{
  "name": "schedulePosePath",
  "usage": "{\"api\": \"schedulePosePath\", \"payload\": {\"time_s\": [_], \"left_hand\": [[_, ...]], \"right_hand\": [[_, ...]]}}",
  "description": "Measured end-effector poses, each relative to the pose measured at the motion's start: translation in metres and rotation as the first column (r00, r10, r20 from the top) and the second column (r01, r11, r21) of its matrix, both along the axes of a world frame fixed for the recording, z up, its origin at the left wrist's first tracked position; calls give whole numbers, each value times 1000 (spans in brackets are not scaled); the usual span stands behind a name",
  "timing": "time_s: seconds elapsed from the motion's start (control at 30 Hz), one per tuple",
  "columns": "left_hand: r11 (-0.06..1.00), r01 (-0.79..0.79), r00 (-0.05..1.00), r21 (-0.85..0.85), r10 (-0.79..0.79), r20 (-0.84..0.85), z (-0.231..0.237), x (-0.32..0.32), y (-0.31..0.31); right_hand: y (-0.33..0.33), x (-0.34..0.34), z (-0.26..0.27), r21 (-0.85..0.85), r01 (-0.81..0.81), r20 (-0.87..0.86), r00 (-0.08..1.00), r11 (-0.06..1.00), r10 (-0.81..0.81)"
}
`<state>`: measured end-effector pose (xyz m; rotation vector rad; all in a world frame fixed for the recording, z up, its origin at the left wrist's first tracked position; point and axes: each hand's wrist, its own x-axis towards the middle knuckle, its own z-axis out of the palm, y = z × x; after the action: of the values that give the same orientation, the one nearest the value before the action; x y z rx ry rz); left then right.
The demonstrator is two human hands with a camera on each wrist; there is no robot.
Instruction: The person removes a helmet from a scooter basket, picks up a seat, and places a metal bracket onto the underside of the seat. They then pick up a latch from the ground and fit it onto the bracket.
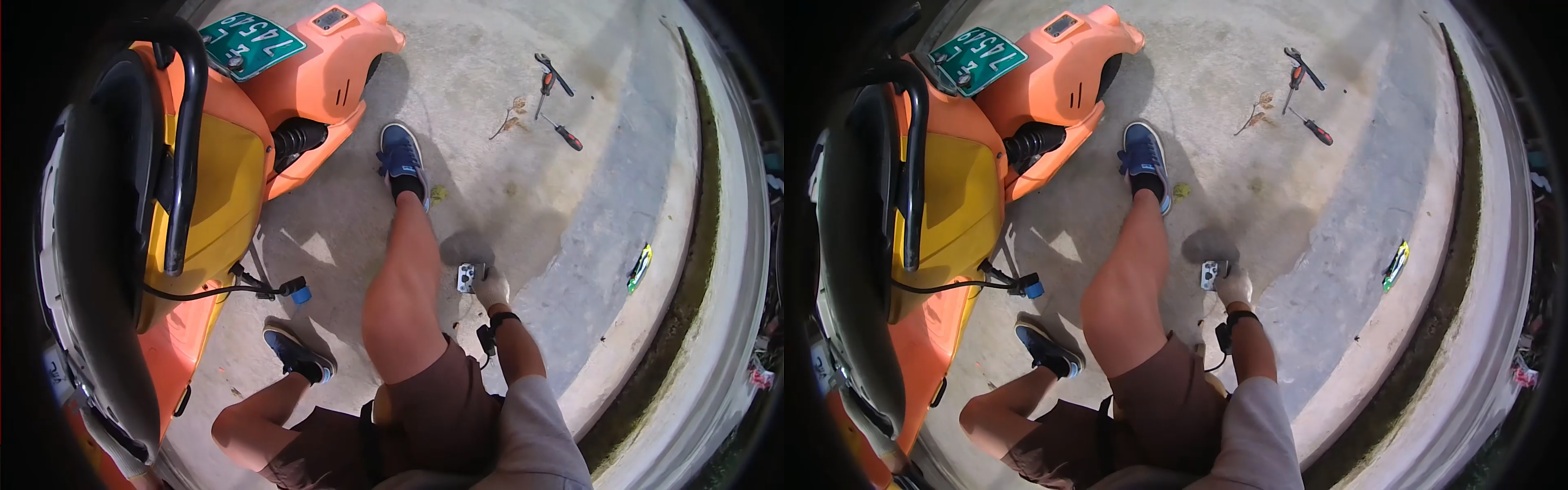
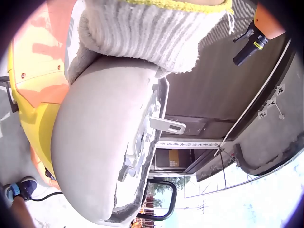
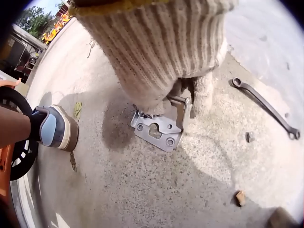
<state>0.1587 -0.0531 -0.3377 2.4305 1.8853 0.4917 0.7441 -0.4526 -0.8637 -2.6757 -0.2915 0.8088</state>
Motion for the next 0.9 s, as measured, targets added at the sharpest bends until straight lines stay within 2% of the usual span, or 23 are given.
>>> {"api": "schedulePosePath", "payload": {"time_s": [0.07, 0.1, 0.13, 0.2, 0.33, 0.47, 0.53, 0.57, 0.6, 0.63, 0.67, 0.7, 0.73, 0.77, 0.8, 0.87, 0.9], "left_hand": [[951, 253, 958, 179, -221, -181, -4, -19, 4], [924, 318, 936, 214, -269, -228, -6, -21, 3], [891, 380, 909, 248, -311, -277, -8, -20, 2], [936, 287, 956, 205, -267, -121, -10, -13, 0], [956, 195, 980, 217, -196, -21, -14, 7, -8], [1000, 12, 950, 27, -20, 313, -11, 37, -14], [999, -24, 918, -28, 33, 396, -11, 39, -8], [999, 37, 950, -22, -28, 312, -11, 34, -2], [995, 98, 969, -18, -91, 228, -12, 27, 6], [991, 91, 880, -95, -35, 474, -17, 31, 9], [984, 98, 705, -151, 38, 708, -23, 34, 13], [978, 101, 484, -181, 111, 868, -25, 55, 10], [951, 102, 246, -293, 261, 933, -23, 75, -1], [919, 98, -27, -382, 386, 922, -18, 113, -18], [939, 96, 44, -329, 326, 944, -23, 125, -26], [941, 153, -90, -302, 317, 944, -29, 149, -46], [944, 150, -125, -294, 313, 941, -34, 152, -49]], "right_hand": [[4, -1, 10, -45, 7, -62, 998, 999, -10], [9, -1, 22, -107, -68, -56, 996, 992, 63], [14, -1, 35, -109, -68, -52, 997, 992, 63], [25, 0, 56, -102, -212, -81, 976, 972, 204], [30, -3, 63, -76, -204, -93, 976, 976, 197], [25, -6, 67, -78, -185, -56, 982, 980, 181], [13, -1, 64, -87, -192, -44, 981, 978, 188], [6, 0, 65, -85, -193, -34, 981, 978, 191], [0, 1, 70, -57, -128, -17, 992, 990, 127], [-3, 4, 78, -24, -63, 2, 998, 998, 63], [-7, 7, 86, -14, -65, 20, 998, 998, 65], [-11, 11, 100, 82, -39, 11, 999, 996, 38], [-15, 17, 112, 178, -14, 0, 1000, 984, 15], [-20, 24, 119, 236, -79, 70, 995, 968, 65], [-18, 32, 138, 246, -89, 94, 993, 965, 67], [-18, 44, 182, 438, 60, -188, 982, 897, 26], [-17, 47, 200, 541, 76, -198, 979, 837, 40]]}}
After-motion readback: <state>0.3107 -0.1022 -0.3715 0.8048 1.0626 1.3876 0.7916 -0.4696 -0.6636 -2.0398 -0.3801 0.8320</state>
